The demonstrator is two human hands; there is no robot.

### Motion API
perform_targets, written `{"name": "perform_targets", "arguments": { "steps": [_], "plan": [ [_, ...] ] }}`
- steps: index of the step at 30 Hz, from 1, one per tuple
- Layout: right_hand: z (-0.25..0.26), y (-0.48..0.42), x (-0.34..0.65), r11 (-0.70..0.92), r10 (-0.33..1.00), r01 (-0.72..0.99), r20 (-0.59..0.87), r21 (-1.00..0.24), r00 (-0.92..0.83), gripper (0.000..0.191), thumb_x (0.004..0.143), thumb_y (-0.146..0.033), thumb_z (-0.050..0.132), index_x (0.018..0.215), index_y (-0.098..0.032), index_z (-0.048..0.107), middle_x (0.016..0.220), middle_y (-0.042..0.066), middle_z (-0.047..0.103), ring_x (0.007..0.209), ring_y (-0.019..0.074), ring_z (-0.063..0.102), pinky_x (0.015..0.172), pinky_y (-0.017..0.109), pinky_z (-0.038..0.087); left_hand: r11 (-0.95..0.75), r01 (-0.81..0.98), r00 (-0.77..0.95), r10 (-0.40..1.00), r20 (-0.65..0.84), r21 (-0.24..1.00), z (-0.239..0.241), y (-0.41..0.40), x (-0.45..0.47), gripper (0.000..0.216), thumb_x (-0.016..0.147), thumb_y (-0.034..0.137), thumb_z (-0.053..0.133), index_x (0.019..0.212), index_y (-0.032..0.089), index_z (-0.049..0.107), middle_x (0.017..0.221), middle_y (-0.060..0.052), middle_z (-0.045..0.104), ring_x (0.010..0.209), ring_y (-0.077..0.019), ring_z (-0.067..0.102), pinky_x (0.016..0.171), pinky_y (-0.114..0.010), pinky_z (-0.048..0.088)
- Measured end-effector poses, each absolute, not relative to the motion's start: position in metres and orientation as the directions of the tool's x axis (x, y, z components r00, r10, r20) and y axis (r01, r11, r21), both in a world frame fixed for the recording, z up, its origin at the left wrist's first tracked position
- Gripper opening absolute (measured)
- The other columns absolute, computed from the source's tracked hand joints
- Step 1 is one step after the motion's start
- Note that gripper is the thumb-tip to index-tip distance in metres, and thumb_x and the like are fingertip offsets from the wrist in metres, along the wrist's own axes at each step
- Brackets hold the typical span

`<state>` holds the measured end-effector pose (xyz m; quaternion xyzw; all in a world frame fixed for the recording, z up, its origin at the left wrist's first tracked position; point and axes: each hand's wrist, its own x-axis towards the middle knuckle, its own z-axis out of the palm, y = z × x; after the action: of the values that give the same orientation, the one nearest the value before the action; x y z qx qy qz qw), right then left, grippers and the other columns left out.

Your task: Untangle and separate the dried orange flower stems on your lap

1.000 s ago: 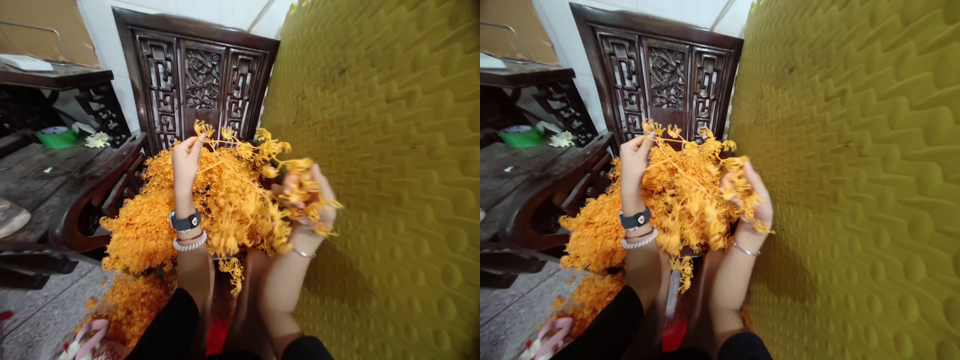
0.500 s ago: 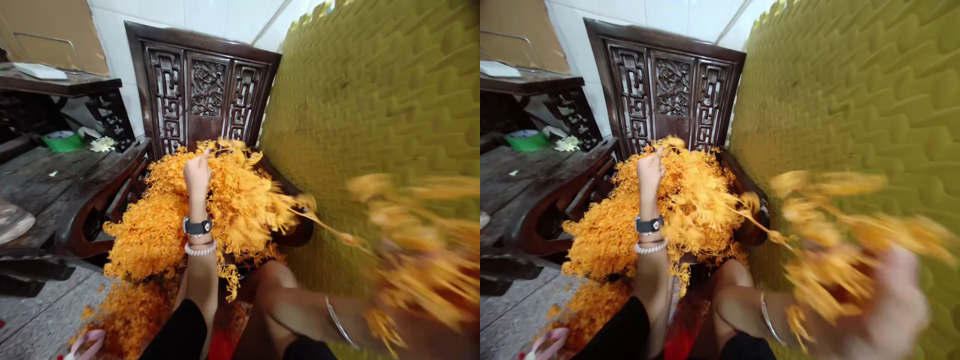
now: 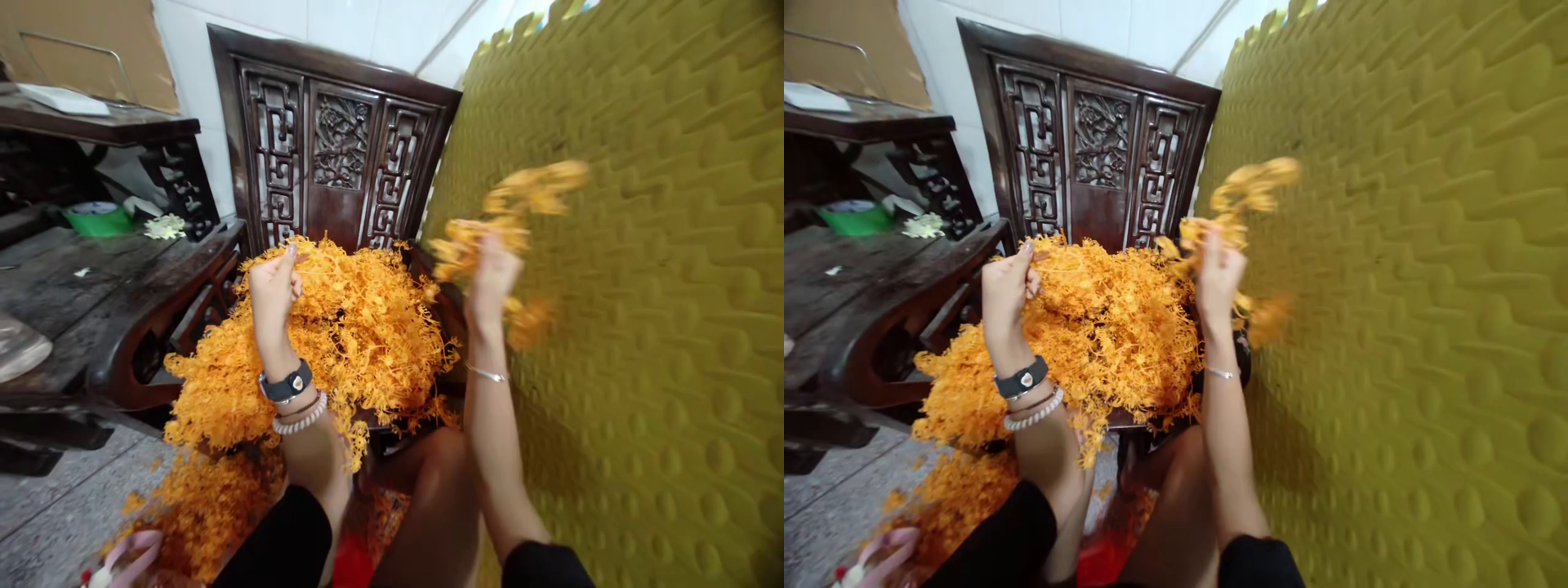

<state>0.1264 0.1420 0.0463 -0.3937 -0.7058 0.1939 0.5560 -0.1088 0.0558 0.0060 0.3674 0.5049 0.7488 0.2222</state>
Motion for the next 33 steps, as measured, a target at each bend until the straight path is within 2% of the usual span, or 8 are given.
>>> {"name": "perform_targets", "arguments": {
  "steps": [3,6,11,16,20,25,28,33],
  "plan": [
    [0.026,0.151,0.114,0.558,0.79,0.606,0.586,-0.567,-0.179,0.059,0.081,-0.028,0.051,0.132,-0.002,0.036,0.141,0.024,0.03,0.131,0.0336,0.029,0.106,0.05,0.028,-0.418,0.054,-0.645,0.679,0.351,0.907,0.007,0.046,-0.112,0.045,0.081,0.041,0.052,0.044,0.016,0.045,0.033,0.005,0.039,0.032,-0.0044,0.033,0.037,-0.021,0.024],
    [0.001,0.123,0.115,0.651,0.716,0.738,0.468,-0.18,-0.518,0.068,0.081,-0.024,0.048,0.14,-0.005,0.02,0.147,0.019,0.02,0.136,0.0285,0.021,0.108,0.045,0.027,-0.435,0.062,-0.635,0.677,0.372,0.898,0.01,0.038,-0.112,0.044,0.082,0.039,0.052,0.046,0.016,0.047,0.035,0.004,0.041,0.034,-0.0045,0.035,0.039,-0.022,0.026],
    [-0.043,0.059,0.11,0.971,0.229,0.23,-0.022,-0.062,-0.973,0.091,0.067,-0.027,0.066,0.142,-0.015,0.015,0.149,0.016,0.019,0.136,0.0275,0.022,0.103,0.042,0.031,-0.478,0.058,-0.598,0.686,0.414,0.876,0.011,0.035,-0.112,0.047,0.084,0.039,0.049,0.044,0.016,0.047,0.037,0.004,0.042,0.036,-0.0038,0.036,0.042,-0.021,0.027],
    [-0.066,0.062,0.088,0.998,-0.048,-0.041,-0.169,-0.042,-0.984,0.033,0.087,-0.016,0.038,0.118,-0.02,0.051,0.092,0.007,0.066,0.083,0.0143,0.058,0.077,0.028,0.042,-0.474,0.07,-0.592,0.688,0.419,0.878,0.012,0.03,-0.115,0.044,0.085,0.036,0.049,0.047,0.014,0.053,0.039,0.003,0.045,0.04,-0.0045,0.041,0.048,-0.021,0.033],
    [-0.013,0.121,0.085,0.862,0.429,0.415,0.018,0.293,-0.903,0.026,0.086,-0.015,0.04,0.103,-0.024,0.058,0.075,0.002,0.063,0.072,0.0137,0.053,0.074,0.027,0.039,-0.481,0.07,-0.68,0.618,0.394,0.874,0.012,0.021,-0.121,0.034,0.083,0.039,0.051,0.066,0.013,0.065,0.04,0.004,0.048,0.039,-0.0057,0.042,0.047,-0.022,0.032],
    [0.05,0.22,0.103,0.432,0.761,0.855,0.393,0.287,-0.517,0.041,0.089,-0.014,0.024,0.117,0.006,0.046,0.112,0.033,0.049,0.11,0.0328,0.04,0.088,0.053,0.029,-0.483,0.113,-0.786,0.491,0.376,0.868,0.005,0.015,-0.135,0.037,0.081,0.043,0.051,0.065,0.012,0.065,0.048,0.001,0.056,0.038,-0.0059,0.043,0.044,-0.023,0.032],
    [0.01,0.249,0.111,0.329,0.84,0.913,0.367,0.243,-0.4,0.058,0.089,-0.034,0.035,0.133,0.003,0.029,0.126,0.031,0.041,0.122,0.0367,0.03,0.096,0.055,0.024,-0.462,0.125,-0.814,0.458,0.357,0.878,0.0,0.015,-0.141,0.038,0.08,0.044,0.053,0.063,0.012,0.064,0.054,-0.001,0.06,0.039,-0.0058,0.045,0.043,-0.023,0.031],
    [-0.101,0.238,0.11,0.311,0.925,0.932,0.167,0.185,-0.342,0.039,0.085,-0.035,0.05,0.12,-0.016,0.048,0.122,0.01,0.052,0.107,0.022,0.053,0.09,0.045,0.044,-0.449,0.12,-0.816,0.464,0.346,0.885,-0.005,0.017,-0.141,0.034,0.08,0.041,0.054,0.066,0.013,0.066,0.056,-0.001,0.062,0.041,-0.0063,0.047,0.045,-0.022,0.032]
  ]
}}
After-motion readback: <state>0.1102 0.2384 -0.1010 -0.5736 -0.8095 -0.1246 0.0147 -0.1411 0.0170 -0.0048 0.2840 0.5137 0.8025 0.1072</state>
